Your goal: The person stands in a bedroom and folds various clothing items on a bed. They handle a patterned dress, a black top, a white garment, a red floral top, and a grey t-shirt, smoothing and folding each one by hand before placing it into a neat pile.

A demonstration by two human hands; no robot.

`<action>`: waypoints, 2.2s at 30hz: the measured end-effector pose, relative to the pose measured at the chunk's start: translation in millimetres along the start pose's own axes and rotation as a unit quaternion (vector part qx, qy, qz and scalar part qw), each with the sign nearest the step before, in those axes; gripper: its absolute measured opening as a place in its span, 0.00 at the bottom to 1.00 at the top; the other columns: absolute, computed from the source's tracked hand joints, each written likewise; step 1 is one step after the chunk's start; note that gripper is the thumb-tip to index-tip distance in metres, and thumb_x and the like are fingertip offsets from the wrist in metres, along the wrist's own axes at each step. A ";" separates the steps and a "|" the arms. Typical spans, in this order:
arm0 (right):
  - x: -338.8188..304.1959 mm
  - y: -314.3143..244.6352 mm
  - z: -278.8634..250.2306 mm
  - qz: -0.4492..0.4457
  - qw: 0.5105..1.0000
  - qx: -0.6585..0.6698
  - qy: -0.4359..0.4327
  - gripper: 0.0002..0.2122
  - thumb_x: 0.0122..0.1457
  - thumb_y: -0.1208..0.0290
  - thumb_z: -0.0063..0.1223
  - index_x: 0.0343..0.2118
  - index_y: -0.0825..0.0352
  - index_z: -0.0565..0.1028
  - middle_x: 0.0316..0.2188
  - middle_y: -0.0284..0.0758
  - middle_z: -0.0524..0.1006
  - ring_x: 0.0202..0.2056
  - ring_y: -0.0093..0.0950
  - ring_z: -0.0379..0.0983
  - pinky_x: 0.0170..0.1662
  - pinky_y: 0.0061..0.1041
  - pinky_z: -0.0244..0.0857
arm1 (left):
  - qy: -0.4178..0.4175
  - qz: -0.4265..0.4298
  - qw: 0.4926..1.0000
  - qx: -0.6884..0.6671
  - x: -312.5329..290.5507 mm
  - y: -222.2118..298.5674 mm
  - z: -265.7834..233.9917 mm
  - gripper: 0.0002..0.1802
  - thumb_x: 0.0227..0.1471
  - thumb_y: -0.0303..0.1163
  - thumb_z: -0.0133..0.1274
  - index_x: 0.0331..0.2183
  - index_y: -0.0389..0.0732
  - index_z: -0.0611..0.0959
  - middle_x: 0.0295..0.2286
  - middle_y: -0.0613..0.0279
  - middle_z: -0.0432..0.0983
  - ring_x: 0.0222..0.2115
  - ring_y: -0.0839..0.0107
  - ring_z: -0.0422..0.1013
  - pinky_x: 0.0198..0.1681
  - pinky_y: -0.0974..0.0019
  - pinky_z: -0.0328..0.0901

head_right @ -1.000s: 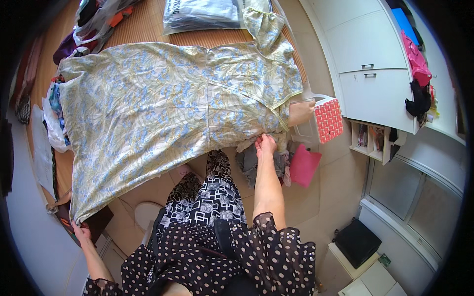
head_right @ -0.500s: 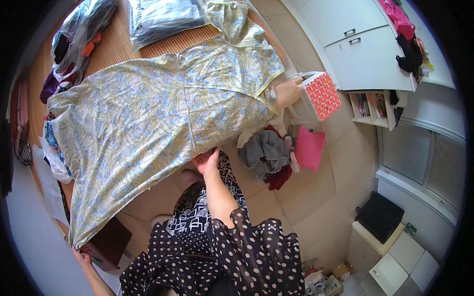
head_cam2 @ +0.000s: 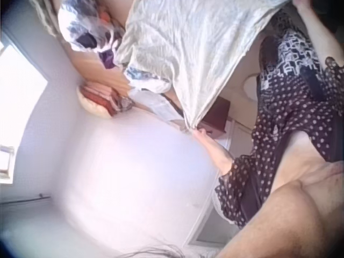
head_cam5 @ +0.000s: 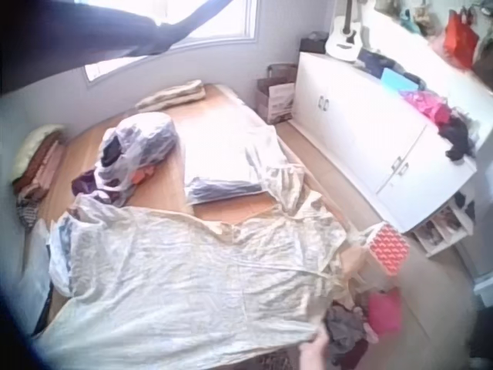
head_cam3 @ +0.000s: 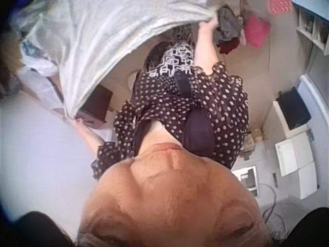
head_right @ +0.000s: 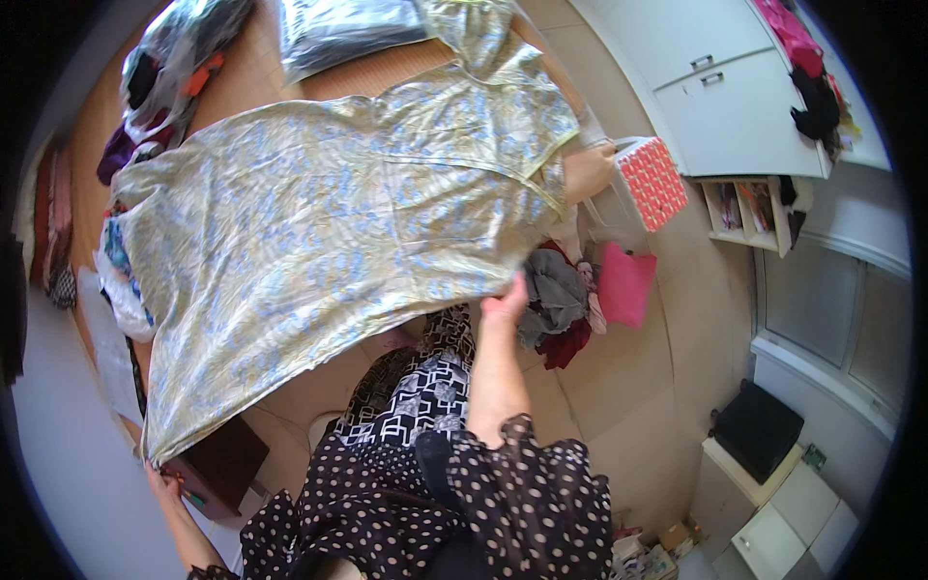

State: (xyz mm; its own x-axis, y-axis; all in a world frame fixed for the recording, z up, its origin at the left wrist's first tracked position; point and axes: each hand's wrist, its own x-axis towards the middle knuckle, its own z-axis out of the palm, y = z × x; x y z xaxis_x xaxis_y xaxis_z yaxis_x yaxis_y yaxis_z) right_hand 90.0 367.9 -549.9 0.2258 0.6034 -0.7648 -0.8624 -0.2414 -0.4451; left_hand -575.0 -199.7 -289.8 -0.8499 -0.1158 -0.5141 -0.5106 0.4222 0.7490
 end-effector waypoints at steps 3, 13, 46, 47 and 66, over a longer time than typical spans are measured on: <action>-8.0 -76.2 -17.3 -0.068 0.997 -0.014 0.039 0.19 0.52 0.63 0.43 0.43 0.71 0.67 0.43 0.40 0.69 0.46 0.37 0.63 0.50 0.41 0.55 | 0.043 -0.011 0.998 -0.040 -25.0 -5.9 78.4 0.12 0.50 0.42 0.45 0.30 0.43 0.74 0.18 0.67 0.70 0.14 0.79 0.64 0.11 0.79 0.59; -24.7 -217.3 -13.4 -0.140 0.975 -0.157 0.078 0.22 0.52 0.62 0.45 0.49 0.67 0.62 0.49 0.41 0.63 0.50 0.42 0.59 0.51 0.47 0.53 | 0.055 -0.059 0.986 -0.147 -96.3 13.8 104.1 0.15 0.51 0.40 0.43 0.39 0.42 0.72 0.32 0.66 0.74 0.25 0.74 0.71 0.18 0.74 0.65; 78.3 -149.1 465.0 -0.097 0.853 -0.446 -0.251 0.21 0.49 0.60 0.54 0.43 0.67 0.65 0.35 0.39 0.70 0.39 0.34 0.68 0.39 0.31 0.65 | -0.369 0.429 0.645 0.514 -155.4 79.0 558.7 0.35 0.38 0.33 0.57 0.49 0.39 0.62 0.50 0.42 0.52 0.51 0.50 0.53 0.54 0.58 0.48; 99.0 -163.8 448.5 -0.136 0.813 -0.528 -0.205 0.22 0.48 0.60 0.54 0.42 0.68 0.66 0.34 0.39 0.71 0.39 0.33 0.69 0.39 0.31 0.65 | -0.388 0.384 0.647 0.533 -189.3 64.1 566.9 0.38 0.37 0.33 0.58 0.50 0.40 0.61 0.52 0.40 0.48 0.51 0.47 0.50 0.54 0.56 0.47; 115.9 -184.4 423.2 -0.396 0.351 -0.828 -0.184 0.18 0.43 0.69 0.53 0.39 0.69 0.70 0.38 0.43 0.70 0.41 0.40 0.66 0.44 0.33 0.61 | -0.246 0.381 0.615 0.645 -240.5 29.3 583.1 0.52 0.29 0.29 0.62 0.54 0.41 0.51 0.54 0.40 0.39 0.51 0.38 0.46 0.51 0.50 0.52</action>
State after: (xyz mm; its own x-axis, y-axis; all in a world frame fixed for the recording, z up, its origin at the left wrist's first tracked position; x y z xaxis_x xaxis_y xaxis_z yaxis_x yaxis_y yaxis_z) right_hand 83.5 804.0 -359.4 -0.2404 0.9634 -0.1185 0.9203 0.1875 -0.3433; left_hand -309.6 364.7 -387.8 -0.4744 0.7101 -0.5203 0.8092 0.5845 0.0598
